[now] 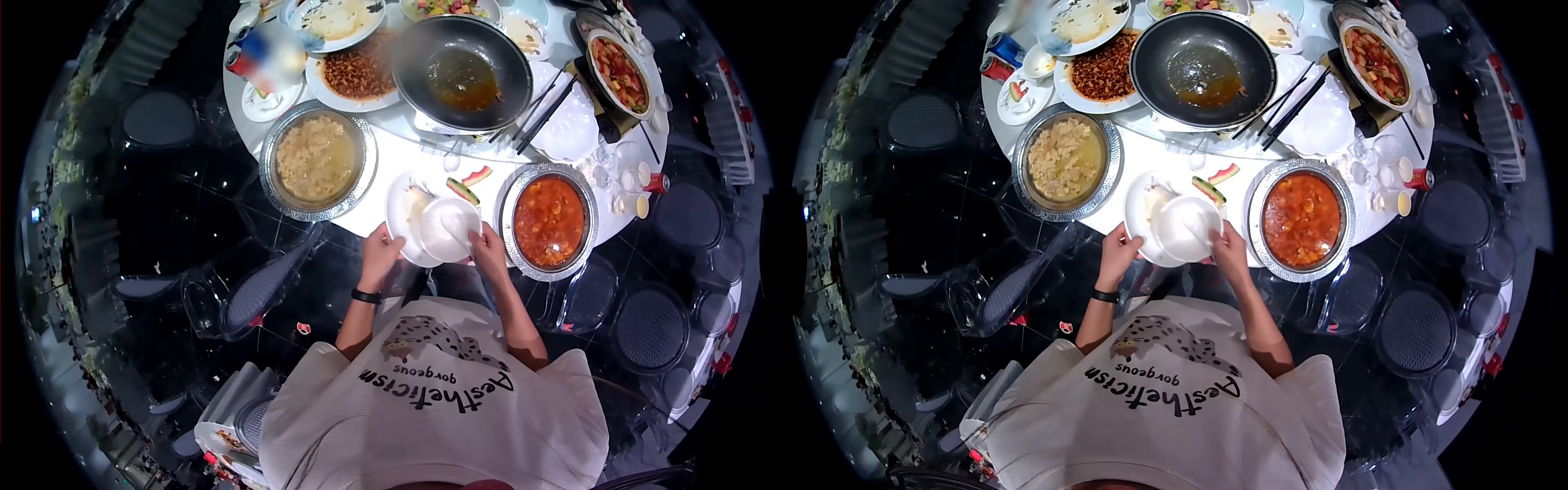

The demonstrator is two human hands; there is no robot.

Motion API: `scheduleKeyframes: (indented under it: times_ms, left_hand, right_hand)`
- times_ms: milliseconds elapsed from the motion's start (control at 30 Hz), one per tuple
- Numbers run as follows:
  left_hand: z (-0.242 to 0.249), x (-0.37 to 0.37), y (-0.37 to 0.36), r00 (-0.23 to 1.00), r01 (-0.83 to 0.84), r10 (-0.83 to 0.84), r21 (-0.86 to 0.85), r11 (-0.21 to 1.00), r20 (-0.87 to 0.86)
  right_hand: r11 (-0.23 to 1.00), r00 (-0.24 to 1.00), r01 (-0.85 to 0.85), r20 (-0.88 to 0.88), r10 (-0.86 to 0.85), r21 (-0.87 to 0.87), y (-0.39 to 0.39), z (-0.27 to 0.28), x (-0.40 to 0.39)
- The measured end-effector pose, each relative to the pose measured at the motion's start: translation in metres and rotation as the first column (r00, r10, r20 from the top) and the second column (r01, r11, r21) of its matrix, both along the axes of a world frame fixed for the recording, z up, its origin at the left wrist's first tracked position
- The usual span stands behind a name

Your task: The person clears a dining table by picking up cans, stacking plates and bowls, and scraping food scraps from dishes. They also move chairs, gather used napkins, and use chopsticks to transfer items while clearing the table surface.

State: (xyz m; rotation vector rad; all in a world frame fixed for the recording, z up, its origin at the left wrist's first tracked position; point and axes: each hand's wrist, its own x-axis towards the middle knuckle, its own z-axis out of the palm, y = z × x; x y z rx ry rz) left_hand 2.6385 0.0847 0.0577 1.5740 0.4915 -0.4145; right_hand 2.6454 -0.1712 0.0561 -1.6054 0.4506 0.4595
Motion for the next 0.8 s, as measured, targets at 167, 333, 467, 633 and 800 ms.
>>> scheduleKeyframes:
  times_ms: [167,333,467,633,800]
  left_hand:
    - [0.084,0.003,-0.012,0.942,0.046,-0.22,0.554,0.831,0.252]
    - [0.142,0.0,-0.008,0.822,-0.027,-0.433,0.784,0.62,0.37]
    - [0.136,0.0,0.009,0.675,-0.187,-0.528,0.812,0.552,0.515]
    - [0.067,-0.023,0.032,0.922,-0.152,-0.028,0.429,0.89,0.386]
    - [-0.027,-0.052,0.028,0.938,-0.343,0.344,-0.193,0.919,-0.026]
  right_hand:
    - [0.998,0.989,0.008,0.151,0.002,-0.065,0.016,-0.033,0.029]
    - [0.977,0.987,-0.015,0.155,0.049,-0.211,0.003,-0.054,0.047]
    - [0.971,0.992,0.127,0.0,-0.129,0.203,-0.008,0.002,0.044]
    - [0.968,0.982,0.186,0.012,-0.19,0.171,-0.043,-0.023,0.019]
    - [0.964,0.974,0.226,-0.056,-0.22,0.139,-0.059,-0.016,-0.008]
